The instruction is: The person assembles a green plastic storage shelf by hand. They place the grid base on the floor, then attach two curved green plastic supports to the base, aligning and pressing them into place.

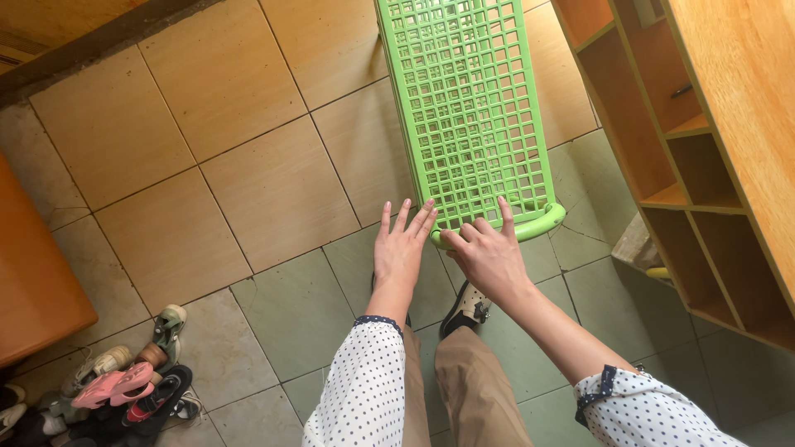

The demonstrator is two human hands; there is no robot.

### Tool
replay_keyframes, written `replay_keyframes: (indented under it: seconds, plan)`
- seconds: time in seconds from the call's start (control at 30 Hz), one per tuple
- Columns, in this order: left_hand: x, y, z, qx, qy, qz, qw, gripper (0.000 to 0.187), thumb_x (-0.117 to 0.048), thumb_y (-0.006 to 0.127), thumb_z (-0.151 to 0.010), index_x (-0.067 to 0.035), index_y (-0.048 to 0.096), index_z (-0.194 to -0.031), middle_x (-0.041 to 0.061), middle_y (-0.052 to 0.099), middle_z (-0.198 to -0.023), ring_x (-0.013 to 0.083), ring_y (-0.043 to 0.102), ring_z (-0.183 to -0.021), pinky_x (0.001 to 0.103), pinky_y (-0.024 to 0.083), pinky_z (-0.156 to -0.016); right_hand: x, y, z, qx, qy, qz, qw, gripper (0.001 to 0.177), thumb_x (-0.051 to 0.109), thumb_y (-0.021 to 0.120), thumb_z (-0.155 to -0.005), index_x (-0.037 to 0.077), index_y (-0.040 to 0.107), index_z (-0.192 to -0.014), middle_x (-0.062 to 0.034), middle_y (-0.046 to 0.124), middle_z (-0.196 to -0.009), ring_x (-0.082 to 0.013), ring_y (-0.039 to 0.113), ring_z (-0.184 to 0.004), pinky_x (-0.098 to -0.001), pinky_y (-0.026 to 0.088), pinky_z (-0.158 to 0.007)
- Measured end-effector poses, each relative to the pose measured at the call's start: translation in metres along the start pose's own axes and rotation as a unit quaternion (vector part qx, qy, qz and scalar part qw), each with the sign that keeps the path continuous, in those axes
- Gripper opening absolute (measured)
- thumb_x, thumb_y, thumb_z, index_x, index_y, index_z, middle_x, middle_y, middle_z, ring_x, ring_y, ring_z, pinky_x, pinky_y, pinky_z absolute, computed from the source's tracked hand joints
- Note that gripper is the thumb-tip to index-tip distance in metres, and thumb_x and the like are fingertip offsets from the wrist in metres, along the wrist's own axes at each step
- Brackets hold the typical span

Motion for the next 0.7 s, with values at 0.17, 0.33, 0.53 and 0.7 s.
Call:
replay_keyframes:
  seconds: [0.17,0.33,0.53,0.7]
  plan:
    - [-0.001,-0.004,0.002,0.01,-0.006,0.033,0.999,0.098,-0.024,0.064,-0.092,-0.029,-0.001,-0.165,-0.015,-0.009,-0.171,0.0198,0.01,-0.157,0.055,-0.001,-0.124,-0.002,0.007,-0.009,0.007,0.019,0.003,1.0,0.033,0.031,0.079,-0.079,0.022,0.069,-0.109,0.0032,0.064,-0.084,-0.0203,0.064,-0.096,-0.0657,0.015,-0.119]
    - [-0.002,0.0,0.001,0.036,-0.004,0.049,0.998,0.099,-0.025,0.065,-0.092,-0.028,0.0,-0.166,-0.013,-0.01,-0.172,0.0205,0.01,-0.157,0.055,-0.001,-0.125,0.001,0.018,-0.013,0.044,0.029,0.044,0.998,0.03,0.034,0.078,-0.081,0.015,0.067,-0.101,0.0001,0.064,-0.087,-0.0214,0.064,-0.097,-0.0667,0.017,-0.119]
    - [-0.004,0.001,-0.001,0.022,-0.014,0.053,0.998,0.096,-0.025,0.063,-0.092,-0.027,0.0,-0.165,-0.013,-0.01,-0.172,0.0204,0.01,-0.157,0.055,-0.001,-0.124,0.003,0.021,-0.015,0.051,0.016,0.045,0.998,0.029,0.035,0.077,-0.084,0.014,0.066,-0.099,-0.0025,0.06,-0.085,-0.0226,0.063,-0.095,-0.0644,0.022,-0.117]
    - [-0.004,0.003,-0.001,0.014,-0.015,0.051,0.998,0.095,-0.026,0.062,-0.093,-0.026,0.0,-0.165,-0.012,-0.011,-0.172,0.0213,0.01,-0.157,0.056,-0.001,-0.124,0.003,0.022,-0.014,0.036,0.051,0.024,0.998,0.026,0.033,0.076,-0.082,0.014,0.066,-0.098,-0.0029,0.061,-0.085,-0.0235,0.063,-0.096,-0.0644,0.024,-0.115]
Point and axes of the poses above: each hand's wrist, its own z-axis away from the middle knuckle, its own y-axis out of the palm, x = y × z, the point moved 9 cm from there along -z, towards the middle knuckle
